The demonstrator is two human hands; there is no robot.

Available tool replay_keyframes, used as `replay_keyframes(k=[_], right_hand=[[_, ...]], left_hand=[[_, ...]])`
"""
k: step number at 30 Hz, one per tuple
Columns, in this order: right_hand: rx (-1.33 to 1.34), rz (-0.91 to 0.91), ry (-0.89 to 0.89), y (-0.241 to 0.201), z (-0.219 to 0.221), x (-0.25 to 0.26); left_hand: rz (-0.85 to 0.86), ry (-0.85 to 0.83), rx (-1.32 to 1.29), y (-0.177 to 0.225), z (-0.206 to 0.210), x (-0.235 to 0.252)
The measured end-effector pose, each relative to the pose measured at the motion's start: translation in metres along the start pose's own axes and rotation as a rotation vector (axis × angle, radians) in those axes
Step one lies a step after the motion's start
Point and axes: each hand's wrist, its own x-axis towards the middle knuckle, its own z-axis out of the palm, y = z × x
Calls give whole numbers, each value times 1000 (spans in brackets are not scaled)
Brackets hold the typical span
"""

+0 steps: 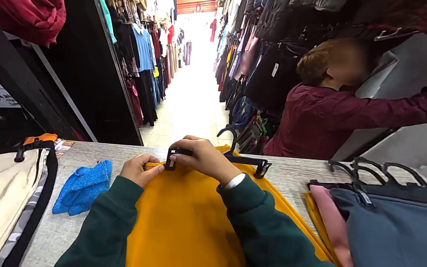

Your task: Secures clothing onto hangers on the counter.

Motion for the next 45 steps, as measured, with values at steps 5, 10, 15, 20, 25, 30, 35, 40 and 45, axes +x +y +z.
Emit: replay_keyframes(k=[5,10,15,20,25,30,35,40,45], right_hand=[[33,-53,92,2,-5,1],[56,-123,180,-2,-3,1],[89,-172,204,-5,4,1],[94,-184,168,-3,12,1],[99,-184,121,-1,16,1],[107,-191,90,2,22,1],[122,-181,58,2,29,0],[32,-163,98,4,32,1],[-92,-134,-9,-11,33,5]], left_hand=[[78,58,44,-6,7,-3],[179,78,15,-12,11,-9],[240,91,-18,-14,10,-13],[295,149,-7,-18,12,-12],[346,192,81,-16,11,-14],[319,225,56,-19,13,-15],[175,246,-178,-11,13,-17],[134,207,-290,-10,11,-14],[29,200,-225,-30,10,-7]])
